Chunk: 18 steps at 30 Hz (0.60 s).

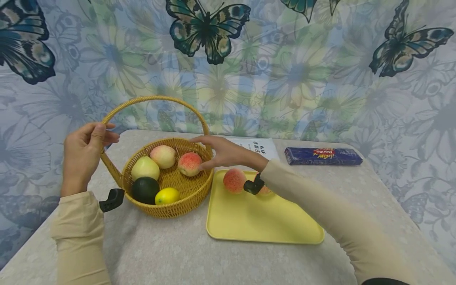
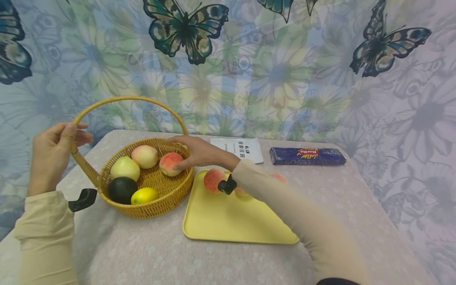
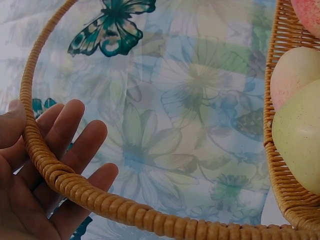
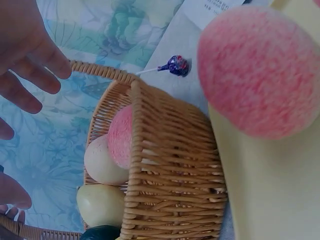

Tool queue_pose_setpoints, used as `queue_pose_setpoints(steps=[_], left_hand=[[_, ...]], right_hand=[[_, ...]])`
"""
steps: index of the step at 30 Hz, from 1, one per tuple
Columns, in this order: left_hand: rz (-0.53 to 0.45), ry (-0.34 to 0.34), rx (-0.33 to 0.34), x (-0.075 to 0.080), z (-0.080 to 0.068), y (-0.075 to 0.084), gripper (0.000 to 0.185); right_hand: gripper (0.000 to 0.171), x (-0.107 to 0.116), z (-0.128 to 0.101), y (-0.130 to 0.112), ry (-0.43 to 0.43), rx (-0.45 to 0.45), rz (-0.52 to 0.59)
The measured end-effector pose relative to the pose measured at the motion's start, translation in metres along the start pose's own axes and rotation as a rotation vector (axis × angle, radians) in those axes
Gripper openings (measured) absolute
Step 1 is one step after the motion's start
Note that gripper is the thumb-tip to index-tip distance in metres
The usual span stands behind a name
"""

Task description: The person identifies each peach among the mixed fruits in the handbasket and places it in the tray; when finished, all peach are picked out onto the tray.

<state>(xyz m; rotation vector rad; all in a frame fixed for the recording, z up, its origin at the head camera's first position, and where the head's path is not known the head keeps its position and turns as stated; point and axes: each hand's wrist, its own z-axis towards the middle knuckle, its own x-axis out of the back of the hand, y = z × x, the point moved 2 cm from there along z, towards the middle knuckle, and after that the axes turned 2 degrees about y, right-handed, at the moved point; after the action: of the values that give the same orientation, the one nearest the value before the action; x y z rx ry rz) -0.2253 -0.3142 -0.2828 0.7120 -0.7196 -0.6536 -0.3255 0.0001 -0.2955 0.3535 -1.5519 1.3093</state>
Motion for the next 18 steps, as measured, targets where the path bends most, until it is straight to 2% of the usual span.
queue_pose_setpoints(steps=[10,18], left_hand=[[-0.010,0.005,-0.004,0.001,-0.004,0.003,0.041],[-0.009,0.010,-0.001,0.001,-0.009,0.005,0.042]], right_hand=[[0.073,-0.011,0.024,-0.008,-0.027,-0.001,0.024],[0.070,-0.018,0.042,-0.008,-0.084,-0.063,0.031]])
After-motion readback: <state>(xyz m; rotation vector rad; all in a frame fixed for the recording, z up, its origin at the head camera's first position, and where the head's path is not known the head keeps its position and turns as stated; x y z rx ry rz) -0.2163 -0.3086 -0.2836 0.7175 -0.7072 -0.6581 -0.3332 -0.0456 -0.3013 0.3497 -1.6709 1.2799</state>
